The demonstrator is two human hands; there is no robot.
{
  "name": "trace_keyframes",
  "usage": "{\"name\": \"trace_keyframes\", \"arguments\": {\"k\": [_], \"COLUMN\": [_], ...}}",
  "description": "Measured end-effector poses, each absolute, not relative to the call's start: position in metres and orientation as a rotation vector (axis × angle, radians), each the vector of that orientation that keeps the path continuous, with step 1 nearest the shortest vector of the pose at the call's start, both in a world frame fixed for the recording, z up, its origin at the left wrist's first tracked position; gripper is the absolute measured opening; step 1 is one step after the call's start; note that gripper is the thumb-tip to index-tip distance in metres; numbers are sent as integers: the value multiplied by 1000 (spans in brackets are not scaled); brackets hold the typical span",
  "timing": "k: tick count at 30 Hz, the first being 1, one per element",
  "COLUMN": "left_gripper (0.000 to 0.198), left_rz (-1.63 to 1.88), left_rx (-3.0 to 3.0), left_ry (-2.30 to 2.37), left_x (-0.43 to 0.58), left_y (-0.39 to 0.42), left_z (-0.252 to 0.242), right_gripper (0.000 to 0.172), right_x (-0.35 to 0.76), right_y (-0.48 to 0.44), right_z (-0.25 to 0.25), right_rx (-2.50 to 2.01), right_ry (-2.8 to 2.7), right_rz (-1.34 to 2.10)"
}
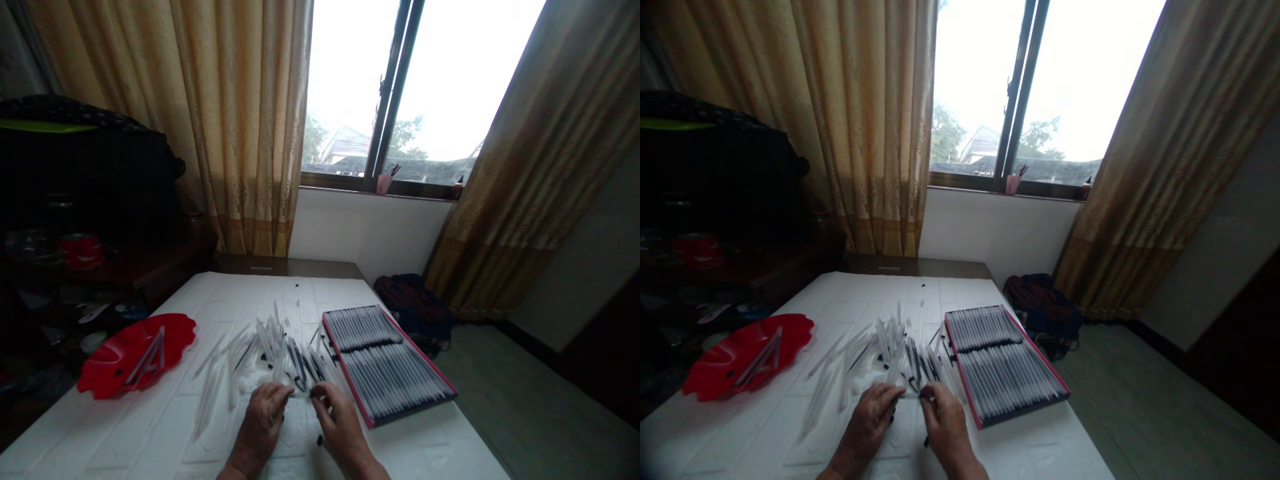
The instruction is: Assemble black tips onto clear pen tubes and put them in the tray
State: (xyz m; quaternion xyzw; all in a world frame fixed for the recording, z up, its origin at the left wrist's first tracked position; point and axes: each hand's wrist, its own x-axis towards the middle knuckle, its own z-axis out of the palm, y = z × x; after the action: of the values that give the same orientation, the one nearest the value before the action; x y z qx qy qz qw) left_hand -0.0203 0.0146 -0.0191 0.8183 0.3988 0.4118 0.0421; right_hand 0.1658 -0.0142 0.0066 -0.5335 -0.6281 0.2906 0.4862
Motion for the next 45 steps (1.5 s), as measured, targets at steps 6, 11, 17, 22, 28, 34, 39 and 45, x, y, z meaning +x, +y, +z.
{"name": "trace_keyframes", "arguments": {"k": [6, 11, 17, 22, 28, 34, 39, 45], "left_gripper": [37, 37, 36, 36, 36, 33, 30, 24], "left_rz": [1246, 1212, 1161, 1167, 1174, 1201, 1239, 1272], "left_rx": [2543, 2560, 2548, 2551, 2561, 2564, 2575, 2624], "left_ry": [1228, 1237, 1253, 1233, 1235, 1236, 1229, 1181], "left_x": [-21, -21, -20, -20, -19, -18, -16, -16], "left_y": [15, 17, 16, 15, 14, 14, 14, 11], "left_z": [-22, -26, -25, -21, -20, -22, -18, -12], "right_gripper": [27, 27, 14, 23, 25, 14, 32, 23], "right_x": [161, 163, 166, 162, 163, 163, 162, 162], "right_y": [-8, -11, -18, -12, -15, -21, -18, -22], "right_z": [10, 10, 1, -2, -2, -6, -7, 0], "right_rx": [-1460, -1485, -1383, -1484, -1557, -1447, -1560, -1474], "right_ry": [-1551, -1605, -1658, -1685, -1709, -1705, -1694, -1690], "right_rz": [584, 579, 557, 392, 359, 438, 429, 463]}}
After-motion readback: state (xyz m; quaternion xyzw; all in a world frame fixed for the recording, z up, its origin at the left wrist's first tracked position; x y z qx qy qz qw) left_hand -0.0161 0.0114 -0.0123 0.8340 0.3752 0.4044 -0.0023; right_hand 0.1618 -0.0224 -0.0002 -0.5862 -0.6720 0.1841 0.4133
